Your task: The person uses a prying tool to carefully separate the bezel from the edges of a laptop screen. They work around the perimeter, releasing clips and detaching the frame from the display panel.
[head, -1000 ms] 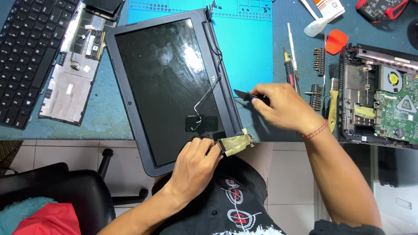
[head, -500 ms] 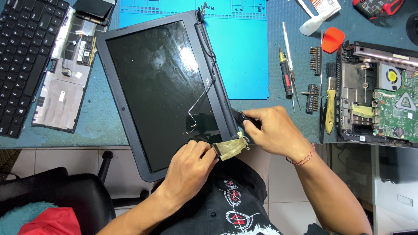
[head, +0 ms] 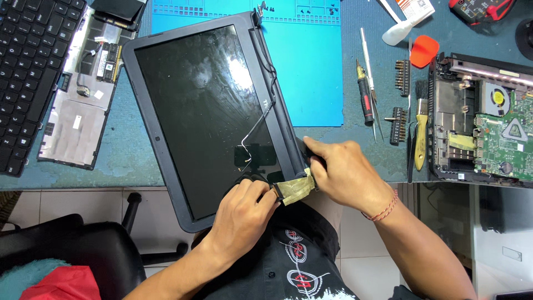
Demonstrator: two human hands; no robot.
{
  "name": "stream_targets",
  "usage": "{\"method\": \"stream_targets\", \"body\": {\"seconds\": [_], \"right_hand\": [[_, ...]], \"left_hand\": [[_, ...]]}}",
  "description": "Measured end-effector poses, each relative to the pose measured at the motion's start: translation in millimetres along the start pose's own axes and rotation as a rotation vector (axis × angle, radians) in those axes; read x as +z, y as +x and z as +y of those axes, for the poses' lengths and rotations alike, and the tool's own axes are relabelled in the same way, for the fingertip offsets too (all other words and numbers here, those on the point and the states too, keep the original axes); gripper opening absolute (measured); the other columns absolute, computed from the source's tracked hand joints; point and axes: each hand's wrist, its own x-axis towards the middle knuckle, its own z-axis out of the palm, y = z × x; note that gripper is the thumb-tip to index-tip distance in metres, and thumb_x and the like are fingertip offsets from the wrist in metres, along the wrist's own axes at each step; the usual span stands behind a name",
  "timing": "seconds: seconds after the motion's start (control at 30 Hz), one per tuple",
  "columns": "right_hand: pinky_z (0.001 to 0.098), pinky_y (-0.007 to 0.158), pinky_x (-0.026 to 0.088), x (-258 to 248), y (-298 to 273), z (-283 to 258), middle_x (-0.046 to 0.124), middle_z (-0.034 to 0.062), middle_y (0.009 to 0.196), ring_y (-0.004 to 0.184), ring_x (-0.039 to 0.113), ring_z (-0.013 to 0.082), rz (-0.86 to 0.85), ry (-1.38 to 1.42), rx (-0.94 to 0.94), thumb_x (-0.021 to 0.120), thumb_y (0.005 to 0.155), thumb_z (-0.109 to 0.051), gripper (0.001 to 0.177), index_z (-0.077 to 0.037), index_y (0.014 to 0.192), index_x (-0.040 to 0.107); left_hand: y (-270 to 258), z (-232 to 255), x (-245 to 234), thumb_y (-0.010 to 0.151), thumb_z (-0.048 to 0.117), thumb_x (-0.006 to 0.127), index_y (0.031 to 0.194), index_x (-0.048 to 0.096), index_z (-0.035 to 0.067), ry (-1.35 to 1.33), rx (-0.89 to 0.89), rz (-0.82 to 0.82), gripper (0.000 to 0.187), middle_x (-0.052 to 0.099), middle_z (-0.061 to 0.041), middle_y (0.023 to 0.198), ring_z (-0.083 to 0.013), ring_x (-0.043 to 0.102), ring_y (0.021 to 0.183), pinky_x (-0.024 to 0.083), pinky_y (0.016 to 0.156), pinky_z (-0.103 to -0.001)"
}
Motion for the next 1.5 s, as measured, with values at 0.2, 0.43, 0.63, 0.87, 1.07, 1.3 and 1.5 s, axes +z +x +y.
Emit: {"method": "stream_targets", "body": {"seconds": [0.2, 0.43, 0.63, 0.87, 1.07, 1.3, 1.5], "right_hand": [[0.0497, 0.051, 0.042, 4.9, 6.4, -2.0, 0.058, 0.0184, 0.055, 0.055, 0.056, 0.0434, -0.116, -0.236, -0.034, 0.045, 0.080, -0.007, 0.007, -0.005, 0.086, 0.049], [0.0513, 0.043, 0.045, 25.8, 17.6, -10.0, 0.056, 0.0231, 0.065, 0.053, 0.057, 0.0464, -0.151, -0.398, -0.005, 0.045, 0.068, 0.007, 0.023, 0.003, 0.090, 0.047], [0.0506, 0.048, 0.039, 8.2, 14.1, -11.5, 0.057, 0.0185, 0.055, 0.055, 0.054, 0.0453, -0.234, -0.225, 0.038, 0.041, 0.081, -0.003, 0.015, -0.001, 0.094, 0.046], [0.0517, 0.053, 0.039, 6.2, 13.2, -10.9, 0.061, 0.0204, 0.058, 0.062, 0.056, 0.0465, -0.236, -0.205, -0.006, 0.042, 0.082, -0.007, 0.040, 0.004, 0.121, 0.043], [0.0521, 0.055, 0.045, -3.4, 22.2, -40.1, 0.060, 0.0251, 0.073, 0.069, 0.058, 0.0486, -0.360, -0.245, 0.221, 0.043, 0.079, -0.002, 0.022, 0.000, 0.101, 0.047], [0.0493, 0.064, 0.054, 12.6, 31.9, -65.9, 0.062, 0.0232, 0.091, 0.085, 0.063, 0.0426, -0.378, -0.327, 0.397, 0.046, 0.076, 0.008, 0.020, 0.003, 0.095, 0.049], [0.0429, 0.058, 0.053, 32.0, 46.6, -21.3, 0.063, 0.0217, 0.079, 0.072, 0.064, 0.0384, -0.339, -0.484, 0.250, 0.052, 0.072, -0.003, 0.014, -0.002, 0.084, 0.059]], "left_hand": [[0.4, -0.1, 0.5, 0.084, 0.008, 0.070, 0.080, 0.055, 0.004, 0.006, 0.001, 0.003, 0.015, 0.054, -0.009, 0.082, -0.0246, 0.047, 0.062, 0.038, 0.049, -0.037], [6.2, 1.7, -2.9, 0.085, 0.001, 0.066, 0.073, 0.053, 0.004, 0.035, 0.031, 0.107, 0.018, 0.053, -0.007, 0.076, -0.0220, 0.042, 0.057, 0.032, 0.050, -0.034], [4.5, -1.8, -2.7, 0.086, 0.002, 0.065, 0.071, 0.051, 0.005, 0.011, 0.036, 0.093, 0.020, 0.052, -0.006, 0.076, -0.0220, 0.041, 0.059, 0.031, 0.049, -0.035], [4.3, -4.1, -3.9, 0.086, 0.004, 0.065, 0.072, 0.051, 0.005, 0.004, 0.045, 0.069, 0.019, 0.050, -0.006, 0.074, -0.0221, 0.041, 0.059, 0.033, 0.050, -0.035], [4.8, -4.6, -4.3, 0.086, 0.002, 0.065, 0.071, 0.051, 0.005, 0.001, 0.053, 0.075, 0.021, 0.047, -0.005, 0.071, -0.0218, 0.039, 0.058, 0.031, 0.049, -0.035], [2.4, -6.7, 0.3, 0.085, 0.009, 0.069, 0.072, 0.051, 0.007, -0.006, 0.053, 0.049, 0.022, 0.047, -0.006, 0.073, -0.0238, 0.040, 0.059, 0.032, 0.051, -0.037], [2.9, -16.2, -15.2, 0.081, 0.025, 0.072, 0.093, 0.062, 0.006, -0.188, 0.017, -0.201, 0.025, 0.054, -0.008, 0.085, -0.0283, 0.049, 0.072, 0.040, 0.061, -0.041]]}}
